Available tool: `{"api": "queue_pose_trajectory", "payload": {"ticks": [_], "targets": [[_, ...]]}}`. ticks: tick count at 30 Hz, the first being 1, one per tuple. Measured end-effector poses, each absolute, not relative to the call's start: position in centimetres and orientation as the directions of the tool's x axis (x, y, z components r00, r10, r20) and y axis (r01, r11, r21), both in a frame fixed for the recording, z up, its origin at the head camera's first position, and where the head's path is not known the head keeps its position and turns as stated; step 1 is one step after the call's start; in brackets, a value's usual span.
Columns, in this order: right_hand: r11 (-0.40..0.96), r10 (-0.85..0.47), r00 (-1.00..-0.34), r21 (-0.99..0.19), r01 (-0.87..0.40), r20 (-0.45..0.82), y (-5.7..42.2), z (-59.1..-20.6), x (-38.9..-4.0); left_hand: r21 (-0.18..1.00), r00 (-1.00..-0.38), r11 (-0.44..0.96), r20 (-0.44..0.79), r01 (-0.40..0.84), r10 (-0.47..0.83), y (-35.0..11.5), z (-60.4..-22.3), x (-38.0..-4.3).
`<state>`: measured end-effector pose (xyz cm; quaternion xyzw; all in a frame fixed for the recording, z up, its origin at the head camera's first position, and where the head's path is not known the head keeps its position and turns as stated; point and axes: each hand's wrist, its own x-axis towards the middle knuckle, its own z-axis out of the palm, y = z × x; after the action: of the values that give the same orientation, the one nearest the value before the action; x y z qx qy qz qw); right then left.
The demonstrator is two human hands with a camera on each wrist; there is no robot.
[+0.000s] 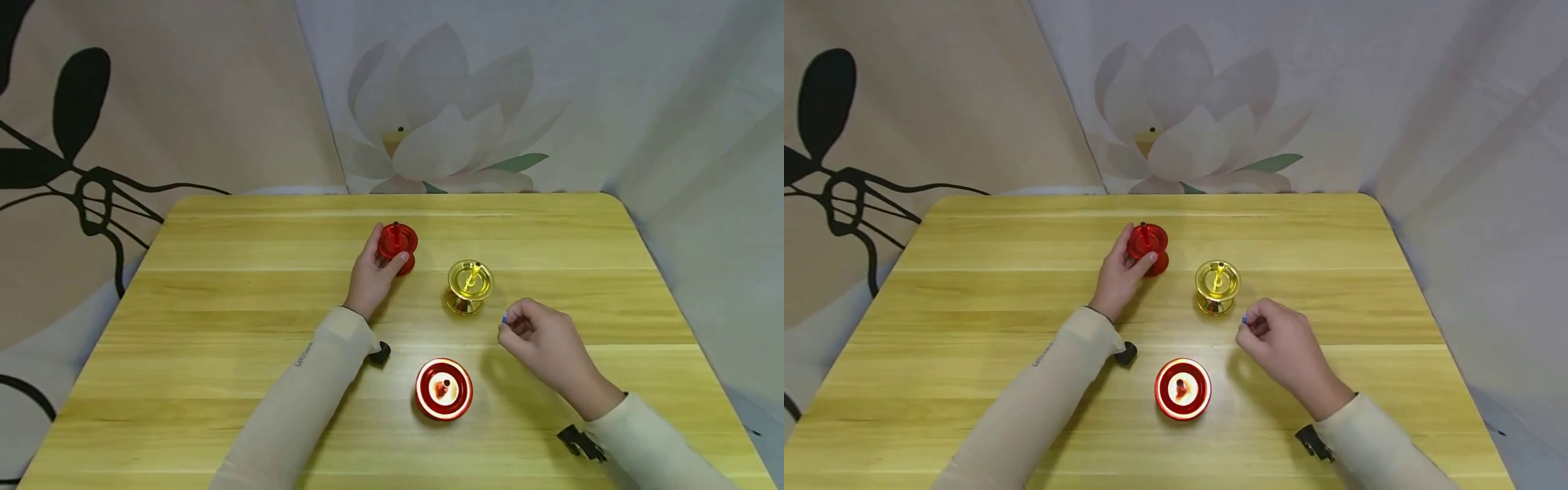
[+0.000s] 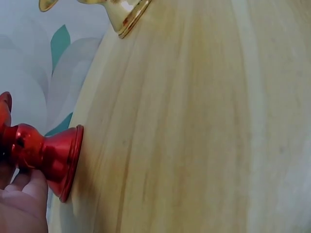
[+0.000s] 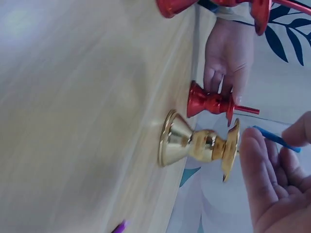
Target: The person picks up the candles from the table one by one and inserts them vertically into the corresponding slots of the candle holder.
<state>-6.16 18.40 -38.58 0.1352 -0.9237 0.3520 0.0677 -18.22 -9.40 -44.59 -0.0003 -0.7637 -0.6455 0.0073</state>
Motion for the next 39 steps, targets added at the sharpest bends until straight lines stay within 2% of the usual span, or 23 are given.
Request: {"api": "queue_pose_trajectory", "payload": {"ticks": [13,28,33,39], "targets": [[0.629,-0.214,-0.947,-0.707,-0.322,0.241,15.5,-37.8,-7.4,0.988,-0.999,0.153,0.032,0.03,-0.008,-9.5,-44.6,-18.2],[0.552,-0.261,-0.945,-0.773,-0.312,0.196,11.6,-37.3,-10.2,0.988,-0.999,0.152,0.034,0.033,0.001,-9.7,-44.8,-18.2],[0.559,-0.286,-0.944,-0.771,-0.304,0.165,10.4,-37.0,-10.7,0.987,-0.999,0.153,0.047,0.046,-0.001,-9.7,-45.0,-18.2],[0.569,-0.308,-0.932,-0.749,-0.34,0.19,9.1,-36.5,-12.0,0.989,-0.998,0.137,0.063,0.062,0.0,-9.7,-45.3,-18.5]]}}
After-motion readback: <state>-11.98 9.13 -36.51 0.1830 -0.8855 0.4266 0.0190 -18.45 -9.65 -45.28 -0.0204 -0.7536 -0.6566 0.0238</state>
